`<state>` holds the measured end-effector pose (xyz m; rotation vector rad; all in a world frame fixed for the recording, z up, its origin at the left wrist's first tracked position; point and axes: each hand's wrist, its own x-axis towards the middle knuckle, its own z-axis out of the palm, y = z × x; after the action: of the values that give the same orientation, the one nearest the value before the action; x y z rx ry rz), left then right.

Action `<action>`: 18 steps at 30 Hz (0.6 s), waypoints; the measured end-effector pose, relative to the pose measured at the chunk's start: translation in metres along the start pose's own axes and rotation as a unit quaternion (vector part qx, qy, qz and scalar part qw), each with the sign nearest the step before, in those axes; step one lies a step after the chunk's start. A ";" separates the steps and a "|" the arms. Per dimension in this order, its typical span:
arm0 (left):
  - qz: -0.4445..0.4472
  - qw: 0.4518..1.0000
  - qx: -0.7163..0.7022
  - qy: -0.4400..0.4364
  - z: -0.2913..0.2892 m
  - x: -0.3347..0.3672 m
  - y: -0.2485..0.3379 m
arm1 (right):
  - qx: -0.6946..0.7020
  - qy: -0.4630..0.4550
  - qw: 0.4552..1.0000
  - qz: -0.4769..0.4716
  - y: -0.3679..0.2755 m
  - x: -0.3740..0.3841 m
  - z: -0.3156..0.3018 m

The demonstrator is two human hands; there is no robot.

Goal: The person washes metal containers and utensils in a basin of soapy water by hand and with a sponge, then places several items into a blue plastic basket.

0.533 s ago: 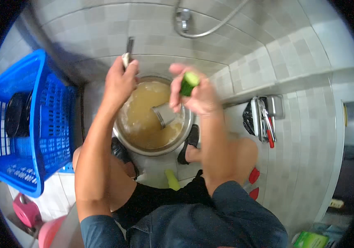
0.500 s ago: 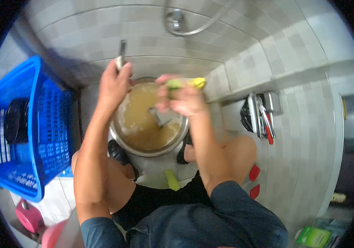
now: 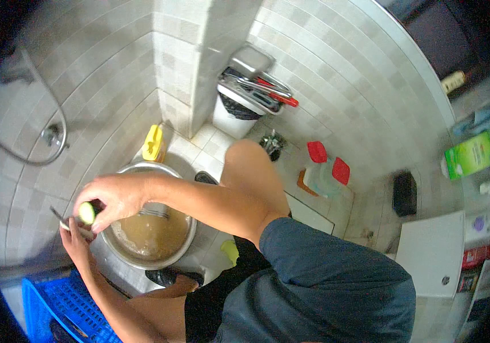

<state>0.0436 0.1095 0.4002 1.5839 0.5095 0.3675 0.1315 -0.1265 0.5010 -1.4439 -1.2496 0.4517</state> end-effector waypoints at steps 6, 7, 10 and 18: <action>0.003 0.999 0.022 -0.037 -0.017 0.013 -0.034 | 0.109 -0.001 0.974 0.199 0.072 -0.073 0.012; 0.012 0.998 0.021 -0.063 0.000 0.016 -0.037 | -0.326 0.032 0.901 0.284 0.109 -0.095 0.022; -0.034 0.994 0.098 -0.039 -0.029 0.015 -0.051 | -0.344 -0.180 0.882 0.268 0.104 -0.105 0.058; 0.041 0.994 0.084 -0.061 -0.010 0.001 -0.058 | 0.096 0.124 0.987 -0.027 -0.051 -0.089 -0.003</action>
<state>0.0331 0.1201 0.3432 1.7834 0.3894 0.2940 0.0795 -0.2140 0.5151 -1.2573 -1.0147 0.3330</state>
